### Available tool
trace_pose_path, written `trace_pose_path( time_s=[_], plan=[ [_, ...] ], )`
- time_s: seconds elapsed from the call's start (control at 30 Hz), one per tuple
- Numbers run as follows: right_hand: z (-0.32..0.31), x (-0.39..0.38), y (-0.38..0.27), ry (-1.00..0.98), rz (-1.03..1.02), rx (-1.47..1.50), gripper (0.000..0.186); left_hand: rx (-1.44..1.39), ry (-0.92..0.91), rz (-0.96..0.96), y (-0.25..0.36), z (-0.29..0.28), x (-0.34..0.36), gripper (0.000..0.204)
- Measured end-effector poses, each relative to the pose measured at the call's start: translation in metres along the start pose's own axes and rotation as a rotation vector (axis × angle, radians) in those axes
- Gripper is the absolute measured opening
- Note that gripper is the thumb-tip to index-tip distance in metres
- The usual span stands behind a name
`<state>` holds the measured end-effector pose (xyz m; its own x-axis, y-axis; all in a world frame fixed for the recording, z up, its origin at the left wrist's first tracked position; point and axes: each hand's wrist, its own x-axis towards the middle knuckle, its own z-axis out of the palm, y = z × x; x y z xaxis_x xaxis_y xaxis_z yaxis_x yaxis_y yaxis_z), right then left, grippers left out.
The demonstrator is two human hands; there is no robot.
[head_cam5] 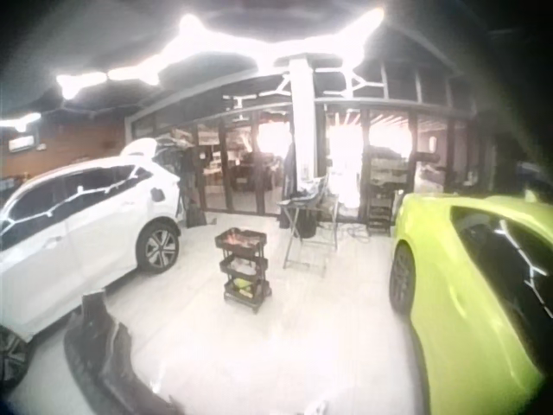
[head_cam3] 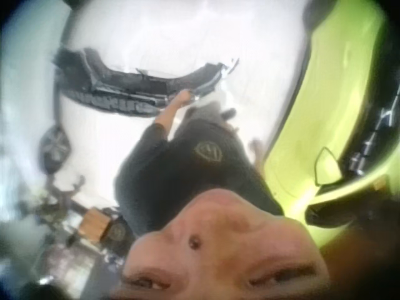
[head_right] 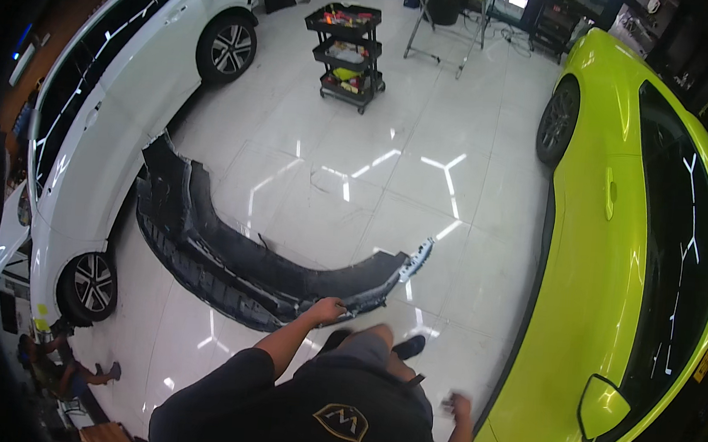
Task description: The person removes a white car door and then handles a black front bumper, positioning it against the front of a white car and aligning it by hand. The person kneels on the floor to adjust the bumper's fit along the lower edge.
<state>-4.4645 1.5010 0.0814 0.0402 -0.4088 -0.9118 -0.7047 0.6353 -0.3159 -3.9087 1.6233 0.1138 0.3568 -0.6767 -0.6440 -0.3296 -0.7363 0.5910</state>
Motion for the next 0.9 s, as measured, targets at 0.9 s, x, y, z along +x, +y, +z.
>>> trace_pose_path(
  time_s=[0.9],
  plan=[
    [-0.313, 0.27, -0.564, -0.289, -0.075, -0.547, 0.033, -0.761, 0.131, -0.987, 0.227, 0.077, 0.198, 0.044]
  ],
)
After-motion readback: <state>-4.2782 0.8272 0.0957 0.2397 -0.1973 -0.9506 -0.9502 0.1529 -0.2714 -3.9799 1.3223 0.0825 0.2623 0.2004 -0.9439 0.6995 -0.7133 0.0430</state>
